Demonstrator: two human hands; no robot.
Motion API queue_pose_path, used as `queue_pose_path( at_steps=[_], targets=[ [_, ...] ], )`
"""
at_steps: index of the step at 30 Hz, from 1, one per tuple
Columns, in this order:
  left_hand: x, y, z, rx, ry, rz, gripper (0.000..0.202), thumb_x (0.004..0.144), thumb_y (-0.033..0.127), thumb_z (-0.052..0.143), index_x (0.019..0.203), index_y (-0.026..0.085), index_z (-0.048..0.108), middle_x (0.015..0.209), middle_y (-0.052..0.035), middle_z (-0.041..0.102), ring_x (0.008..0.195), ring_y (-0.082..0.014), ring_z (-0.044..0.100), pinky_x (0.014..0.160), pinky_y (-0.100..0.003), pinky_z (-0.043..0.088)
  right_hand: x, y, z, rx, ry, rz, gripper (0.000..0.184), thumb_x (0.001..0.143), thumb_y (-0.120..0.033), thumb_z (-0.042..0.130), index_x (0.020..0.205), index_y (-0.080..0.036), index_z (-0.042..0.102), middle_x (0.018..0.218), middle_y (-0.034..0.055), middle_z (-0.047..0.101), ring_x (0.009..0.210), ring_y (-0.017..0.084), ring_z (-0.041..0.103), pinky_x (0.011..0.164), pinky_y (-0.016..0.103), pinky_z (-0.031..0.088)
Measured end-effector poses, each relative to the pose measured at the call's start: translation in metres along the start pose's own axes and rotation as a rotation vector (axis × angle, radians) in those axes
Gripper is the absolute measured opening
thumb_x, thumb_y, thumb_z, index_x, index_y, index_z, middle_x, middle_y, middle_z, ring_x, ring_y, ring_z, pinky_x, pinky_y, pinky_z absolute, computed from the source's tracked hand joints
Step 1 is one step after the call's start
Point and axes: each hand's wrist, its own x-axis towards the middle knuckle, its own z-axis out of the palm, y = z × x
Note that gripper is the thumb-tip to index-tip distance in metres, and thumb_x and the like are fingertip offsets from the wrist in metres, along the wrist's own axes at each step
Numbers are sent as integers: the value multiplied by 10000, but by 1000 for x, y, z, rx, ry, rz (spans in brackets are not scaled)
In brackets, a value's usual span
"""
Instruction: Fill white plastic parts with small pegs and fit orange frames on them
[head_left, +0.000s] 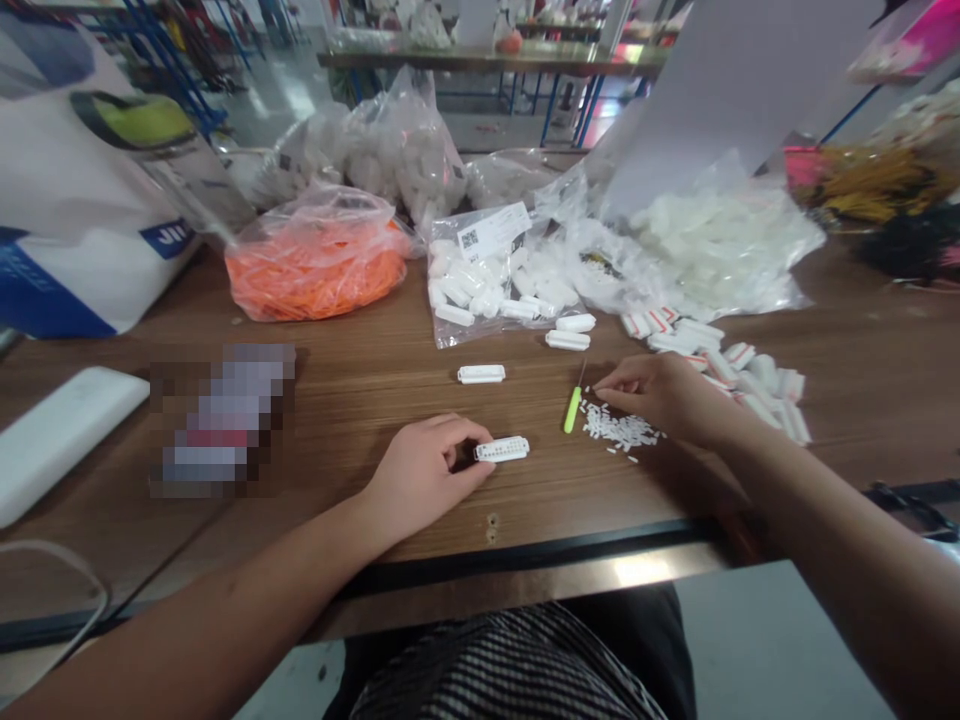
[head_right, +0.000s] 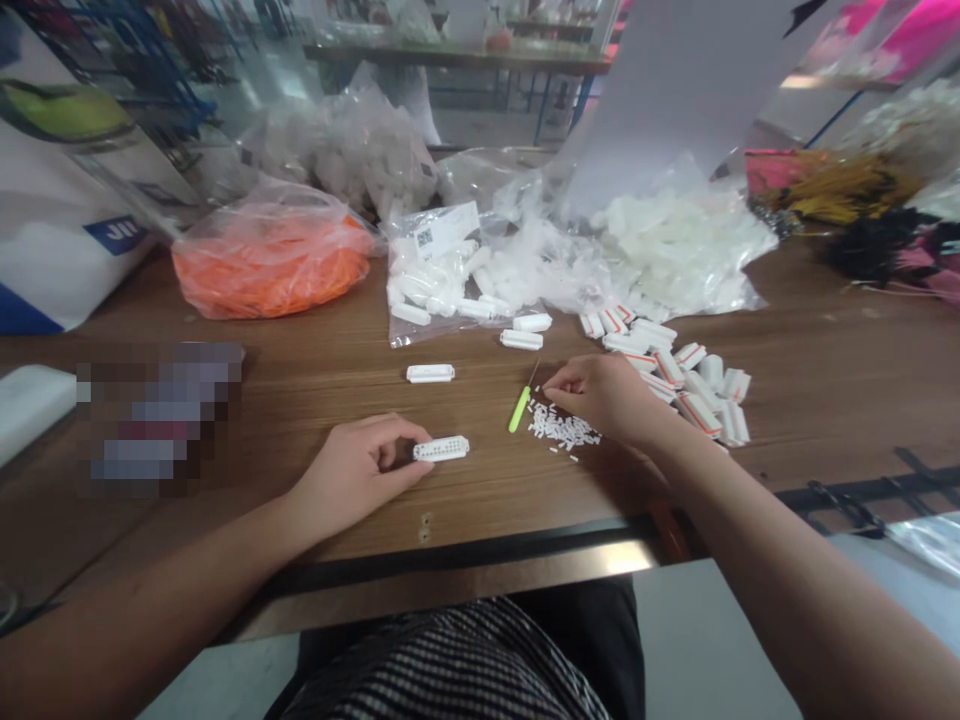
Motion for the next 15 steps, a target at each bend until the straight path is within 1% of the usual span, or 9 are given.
queue_pose_path(
  at_steps=[3, 4, 6, 8, 9, 11, 13, 15],
  targets=[
    [0, 0, 0, -4, 5, 2, 84, 774, 219, 679, 857, 213, 687, 664, 42, 576, 524, -88, 441, 559, -229, 371, -2, -5, -2, -53, -13, 19, 183, 764, -332, 597, 676, -209, 701, 667, 18, 707, 622, 171, 633, 575, 288, 439],
    [0, 0, 0, -8, 4, -2, 84, 771, 219, 680, 855, 211, 686, 665, 42, 578, 524, -88, 440, 560, -228, 372, -3, -8, -2, -43, -9, 27, 180, 768, -328, 594, 684, -207, 698, 652, 17, 700, 604, 168, 624, 563, 287, 432],
    [0, 1, 0, -18, 3, -8, 84, 769, 219, 679, 852, 209, 684, 672, 41, 582, 525, -87, 440, 561, -228, 375, -6, -21, -1, 52, 10, 7, 186, 795, -330, 580, 711, -205, 689, 657, 15, 696, 595, 160, 614, 565, 286, 432],
    [0, 2, 0, -22, 4, -15, 87, 768, 219, 677, 855, 209, 685, 680, 41, 584, 528, -86, 443, 564, -227, 377, -11, -39, 3, 174, 23, -82, 193, 833, -330, 564, 733, -207, 674, 701, 15, 701, 627, 154, 618, 606, 290, 442],
    [0, 2, 0, -23, 5, -19, 89, 770, 219, 676, 858, 211, 687, 680, 42, 583, 529, -86, 444, 566, -226, 378, -13, -49, 6, 215, 19, -149, 185, 845, -319, 565, 735, -208, 664, 725, 15, 699, 654, 153, 621, 637, 294, 443],
    [0, 2, 0, -23, 9, -25, 88, 773, 223, 675, 860, 217, 690, 671, 44, 577, 531, -87, 446, 569, -226, 379, -17, -69, 15, 193, -1, -273, 154, 863, -282, 573, 753, -210, 653, 764, 11, 690, 719, 154, 618, 730, 314, 428],
    [0, 2, 1, -24, 17, -22, 92, 771, 226, 676, 861, 222, 693, 654, 47, 569, 532, -90, 450, 571, -226, 382, -18, -84, 24, 132, -33, -368, 142, 880, -247, 565, 766, -205, 637, 761, 6, 670, 735, 153, 601, 769, 329, 397],
    [0, 2, 1, -27, 21, -12, 97, 764, 224, 680, 859, 220, 696, 640, 48, 562, 534, -93, 454, 574, -227, 386, -17, -92, 31, 81, -57, -420, 135, 894, -228, 553, 780, -200, 622, 763, 6, 659, 744, 155, 587, 780, 336, 372]
  ],
)
